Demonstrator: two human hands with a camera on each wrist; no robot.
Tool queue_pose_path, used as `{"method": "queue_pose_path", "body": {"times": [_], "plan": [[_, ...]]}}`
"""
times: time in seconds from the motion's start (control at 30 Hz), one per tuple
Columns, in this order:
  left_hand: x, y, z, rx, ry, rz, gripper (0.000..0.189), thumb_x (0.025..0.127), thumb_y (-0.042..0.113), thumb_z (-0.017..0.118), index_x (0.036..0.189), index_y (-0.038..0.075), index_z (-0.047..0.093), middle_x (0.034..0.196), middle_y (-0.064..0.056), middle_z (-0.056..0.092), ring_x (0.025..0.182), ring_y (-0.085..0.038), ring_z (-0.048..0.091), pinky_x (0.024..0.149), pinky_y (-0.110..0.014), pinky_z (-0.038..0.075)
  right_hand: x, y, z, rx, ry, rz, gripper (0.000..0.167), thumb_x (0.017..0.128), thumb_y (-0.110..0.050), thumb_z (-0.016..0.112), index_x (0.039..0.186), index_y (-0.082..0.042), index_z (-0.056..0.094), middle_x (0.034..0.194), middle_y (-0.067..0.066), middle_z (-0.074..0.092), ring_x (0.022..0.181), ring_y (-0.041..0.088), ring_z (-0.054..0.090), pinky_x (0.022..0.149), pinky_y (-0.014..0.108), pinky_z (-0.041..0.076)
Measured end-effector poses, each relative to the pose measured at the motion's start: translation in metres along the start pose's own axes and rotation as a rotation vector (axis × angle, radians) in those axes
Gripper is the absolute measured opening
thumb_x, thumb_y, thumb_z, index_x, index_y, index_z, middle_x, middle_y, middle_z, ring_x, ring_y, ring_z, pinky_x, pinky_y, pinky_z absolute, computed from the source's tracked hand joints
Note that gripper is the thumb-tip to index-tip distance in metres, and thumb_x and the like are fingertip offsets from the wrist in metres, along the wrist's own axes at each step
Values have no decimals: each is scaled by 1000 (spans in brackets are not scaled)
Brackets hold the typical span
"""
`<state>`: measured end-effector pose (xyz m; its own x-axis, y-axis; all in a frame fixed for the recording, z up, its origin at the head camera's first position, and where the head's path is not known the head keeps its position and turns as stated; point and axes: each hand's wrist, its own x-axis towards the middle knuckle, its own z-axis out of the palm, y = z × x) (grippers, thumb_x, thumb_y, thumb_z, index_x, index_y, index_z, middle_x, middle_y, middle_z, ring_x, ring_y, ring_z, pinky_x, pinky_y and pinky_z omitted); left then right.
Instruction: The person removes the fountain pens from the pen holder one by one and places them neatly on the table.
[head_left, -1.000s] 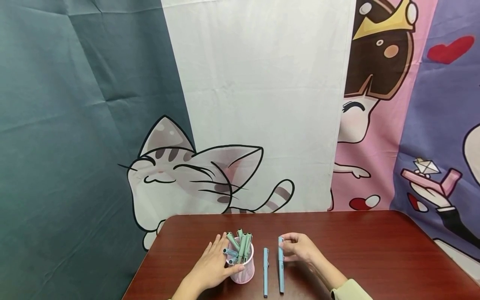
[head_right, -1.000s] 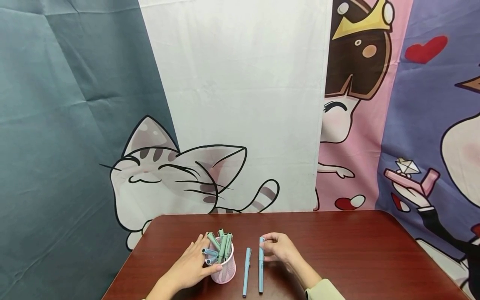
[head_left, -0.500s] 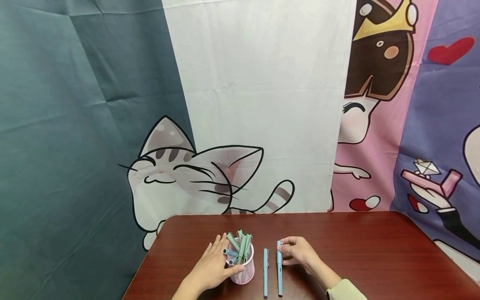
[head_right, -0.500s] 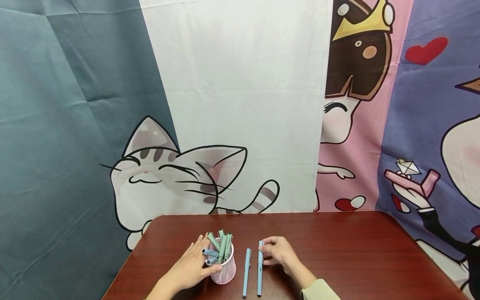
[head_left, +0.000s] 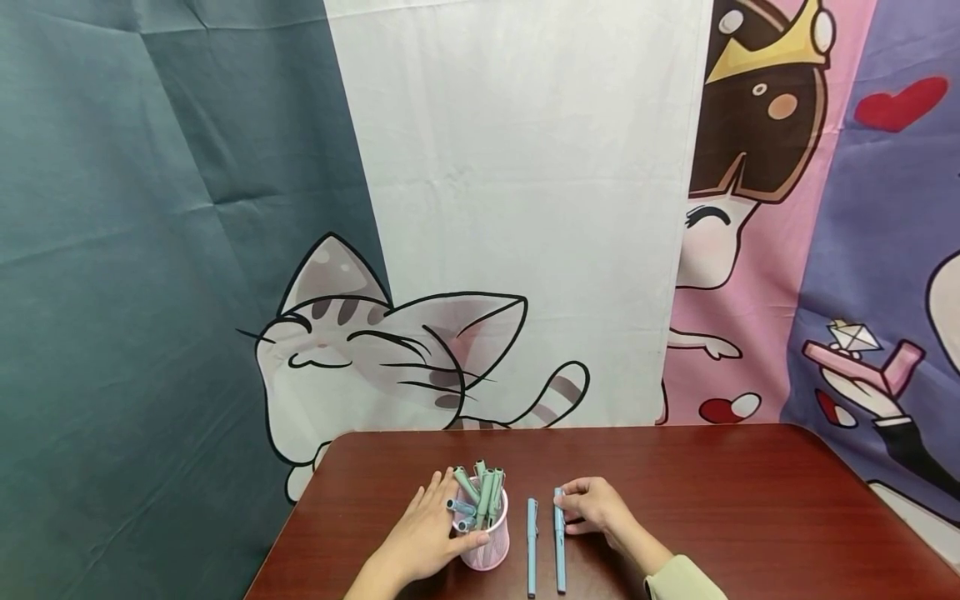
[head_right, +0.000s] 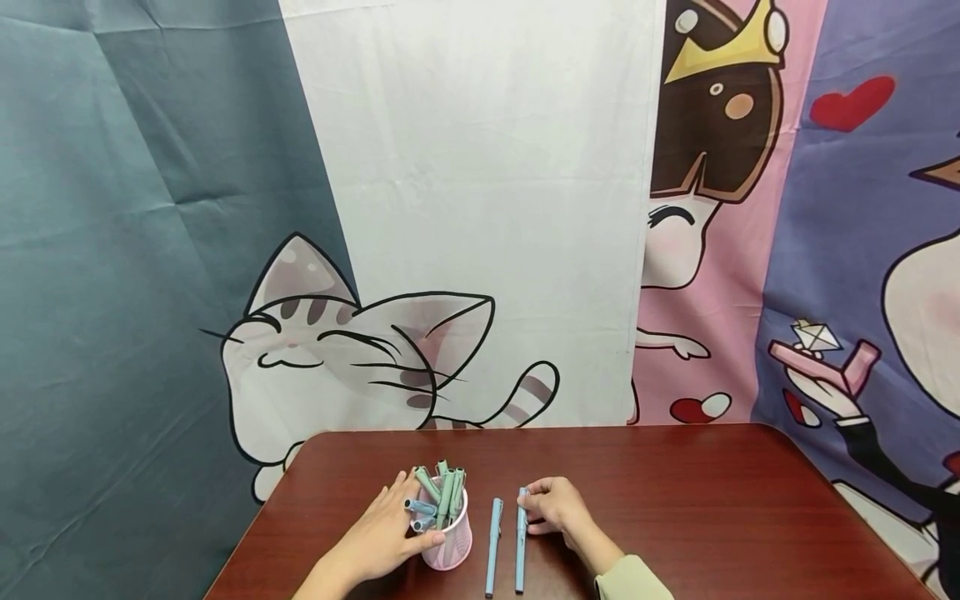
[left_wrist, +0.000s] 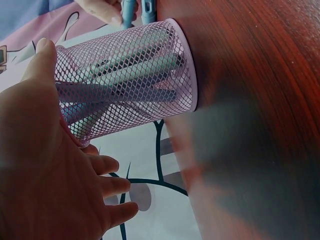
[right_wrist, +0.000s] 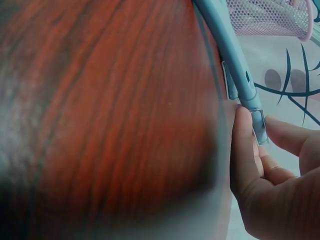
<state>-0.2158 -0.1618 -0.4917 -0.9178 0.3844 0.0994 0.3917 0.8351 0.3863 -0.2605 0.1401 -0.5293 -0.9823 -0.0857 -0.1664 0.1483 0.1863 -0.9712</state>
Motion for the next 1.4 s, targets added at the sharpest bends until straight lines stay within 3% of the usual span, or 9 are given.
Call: {"method": "queue_pose_path", "body": {"times": [0.5, 0.77, 1.4], "plan": [[1, 0, 0, 12, 5, 9, 110, 86, 79, 53, 156, -3, 30, 163, -24, 26, 153, -41, 20, 120, -62, 22, 5, -3, 5, -160, 20, 58, 18, 88, -4, 76, 100, 7, 67, 84, 12, 66, 69, 18, 66, 60, 34, 61], [0, 1, 1, 7, 5, 10, 110, 86, 79, 53, 156, -3, 30, 163, -24, 26, 152, -41, 20, 119, -62, 22, 4, -6, 10, -257, 51, 17, 13, 87, 0, 75, 94, 6, 65, 89, 14, 65, 72, 19, 67, 61, 35, 62], [1, -1, 1, 6, -1, 4, 110, 86, 79, 53, 156, -2, 30, 164, -23, 26, 153, -41, 20, 120, -62, 22, 7, -5, 12, -315, 74, 20, 11, 88, 0, 73, 90, 1, 62, 84, 12, 62, 67, 18, 65, 58, 32, 60]]}}
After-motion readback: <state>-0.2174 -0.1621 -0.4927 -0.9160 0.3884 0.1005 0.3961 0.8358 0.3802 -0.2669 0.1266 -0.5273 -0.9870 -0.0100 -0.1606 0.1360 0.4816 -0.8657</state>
